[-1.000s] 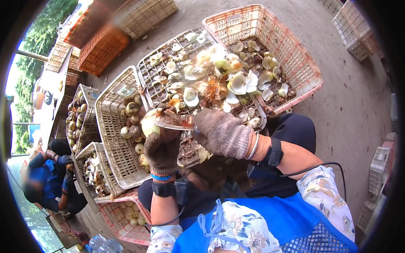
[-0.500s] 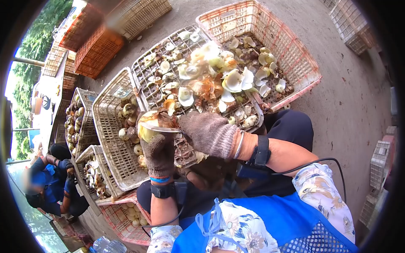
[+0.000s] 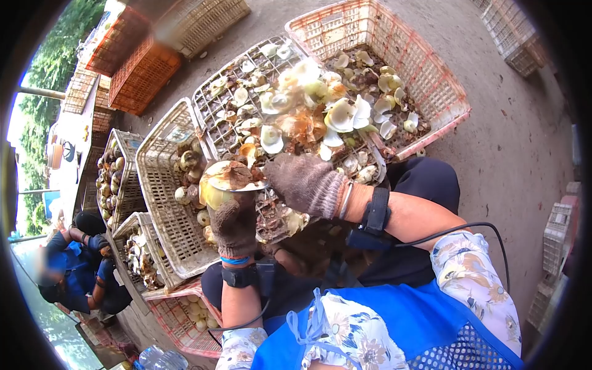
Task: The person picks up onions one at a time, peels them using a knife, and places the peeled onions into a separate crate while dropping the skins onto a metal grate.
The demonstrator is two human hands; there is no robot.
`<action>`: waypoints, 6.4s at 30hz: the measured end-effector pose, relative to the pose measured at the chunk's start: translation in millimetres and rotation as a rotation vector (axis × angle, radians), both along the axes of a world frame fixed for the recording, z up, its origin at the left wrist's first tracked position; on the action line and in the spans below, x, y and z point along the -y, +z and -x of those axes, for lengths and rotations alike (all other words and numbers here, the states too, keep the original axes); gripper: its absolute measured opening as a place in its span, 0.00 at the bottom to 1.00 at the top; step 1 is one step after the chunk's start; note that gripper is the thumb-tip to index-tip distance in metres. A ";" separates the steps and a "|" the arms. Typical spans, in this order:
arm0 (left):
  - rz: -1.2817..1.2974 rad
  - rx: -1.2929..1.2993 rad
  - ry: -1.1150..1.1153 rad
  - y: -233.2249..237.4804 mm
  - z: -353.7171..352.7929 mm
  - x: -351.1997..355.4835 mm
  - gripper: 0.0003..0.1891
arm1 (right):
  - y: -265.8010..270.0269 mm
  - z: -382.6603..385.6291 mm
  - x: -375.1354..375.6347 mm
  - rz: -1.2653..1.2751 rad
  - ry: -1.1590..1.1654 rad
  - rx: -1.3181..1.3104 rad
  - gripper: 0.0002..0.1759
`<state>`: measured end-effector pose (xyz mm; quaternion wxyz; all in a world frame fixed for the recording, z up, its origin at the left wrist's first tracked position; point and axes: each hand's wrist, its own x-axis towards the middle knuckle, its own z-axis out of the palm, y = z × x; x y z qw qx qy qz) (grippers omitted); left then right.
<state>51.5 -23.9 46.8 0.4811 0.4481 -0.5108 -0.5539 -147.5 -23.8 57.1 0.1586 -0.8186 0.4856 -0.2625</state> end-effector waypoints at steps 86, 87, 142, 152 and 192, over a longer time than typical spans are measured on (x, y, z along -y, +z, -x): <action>-0.168 -0.360 0.307 15.3 10.4 20.5 0.23 | 34.0 5.2 -4.1 0.309 -0.094 -0.559 0.14; -0.263 -0.606 0.274 15.4 7.6 21.6 0.24 | 28.7 5.6 -2.2 0.262 -0.083 -0.500 0.19; -0.385 -0.376 -0.242 22.7 17.4 1.3 0.38 | -16.8 39.4 47.4 -0.055 -0.349 0.213 0.05; -0.007 -0.074 0.067 52.7 24.0 9.3 0.27 | 19.4 26.2 33.4 -0.580 -0.256 0.807 0.10; -0.125 -0.359 -0.080 41.7 17.3 0.4 0.42 | 7.7 18.3 16.5 -1.347 0.075 1.609 0.33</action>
